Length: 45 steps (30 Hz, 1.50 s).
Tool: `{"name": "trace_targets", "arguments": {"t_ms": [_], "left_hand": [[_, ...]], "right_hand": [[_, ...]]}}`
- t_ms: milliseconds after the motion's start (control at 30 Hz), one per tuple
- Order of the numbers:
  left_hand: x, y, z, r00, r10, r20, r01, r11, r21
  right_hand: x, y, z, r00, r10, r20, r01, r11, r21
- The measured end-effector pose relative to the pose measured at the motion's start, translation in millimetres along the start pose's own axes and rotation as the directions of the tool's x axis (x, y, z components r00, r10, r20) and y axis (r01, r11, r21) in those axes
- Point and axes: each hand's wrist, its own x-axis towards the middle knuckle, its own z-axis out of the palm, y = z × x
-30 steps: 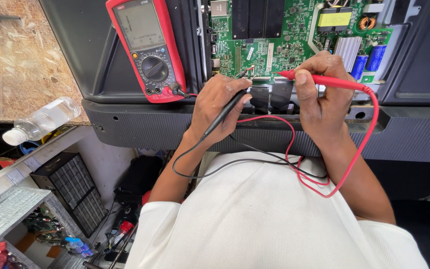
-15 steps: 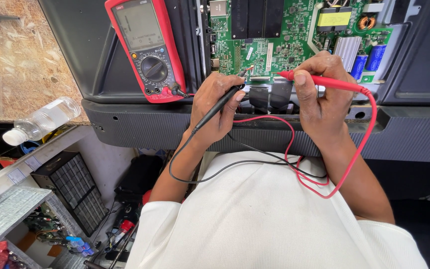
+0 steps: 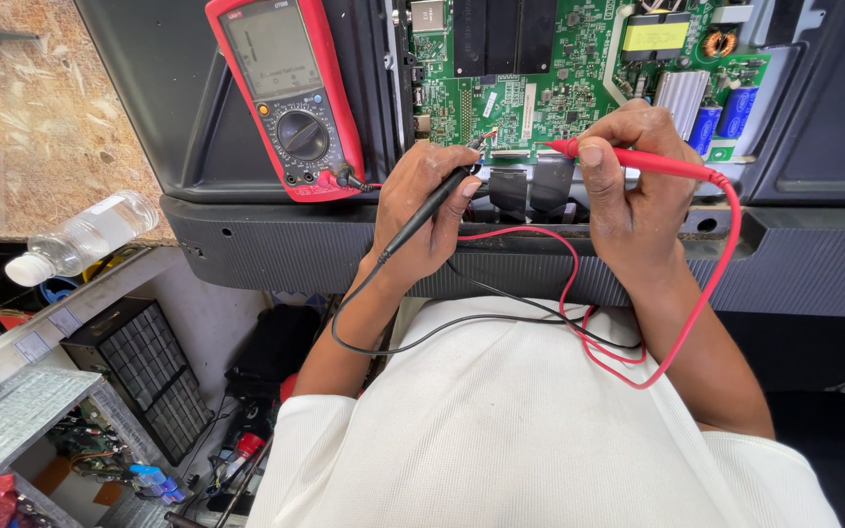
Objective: The person uses a multimeter to test various points on an exposed circuit board inside an electronic device. They move the probes between different components and connectors, observing the multimeter display throughout the process.
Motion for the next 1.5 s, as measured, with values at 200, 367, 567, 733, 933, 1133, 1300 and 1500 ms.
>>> {"name": "trace_targets", "arguments": {"t_ms": [200, 367, 567, 733, 933, 1133, 1300, 1500], "left_hand": [[0.4, 1.2, -0.6, 1.000, -0.006, 0.003, 0.006, 1.000, 0.009], [-1.1, -0.1, 0.3, 1.000, -0.009, 0.004, 0.009, 1.000, 0.011], [-4.0, -3.0, 0.1, 1.000, -0.003, 0.006, 0.002, 1.000, 0.015], [-3.1, -3.4, 0.7, 1.000, -0.001, 0.007, 0.001, 1.000, 0.011], [-3.8, -2.9, 0.5, 1.000, 0.002, 0.013, -0.003, 1.000, 0.023], [-6.4, -6.2, 1.4, 1.000, 0.003, 0.013, -0.004, 1.000, 0.020], [-7.5, -7.4, 1.8, 1.000, 0.007, 0.018, -0.007, 1.000, 0.017], [-9.1, -9.1, 2.6, 1.000, 0.007, 0.016, -0.007, 1.000, 0.009]], "right_hand": [[-1.6, 1.8, 0.0, 1.000, -0.006, -0.002, 0.006, 1.000, -0.010], [-0.7, -0.1, 0.3, 1.000, -0.007, -0.003, 0.007, 1.000, -0.008], [0.4, -0.2, 0.0, 1.000, -0.014, 0.002, 0.014, 1.000, -0.004], [0.5, -0.5, -0.5, 1.000, -0.024, 0.007, 0.024, 1.000, -0.006], [0.2, -0.4, -0.3, 1.000, -0.017, 0.018, 0.017, 1.000, 0.002], [-0.6, -0.8, 0.3, 1.000, -0.007, 0.016, 0.007, 1.000, 0.012], [0.9, -1.7, 0.8, 1.000, -0.019, 0.013, 0.019, 1.000, 0.006], [1.3, -1.5, -0.1, 1.000, -0.026, 0.013, 0.026, 1.000, 0.005]]}}
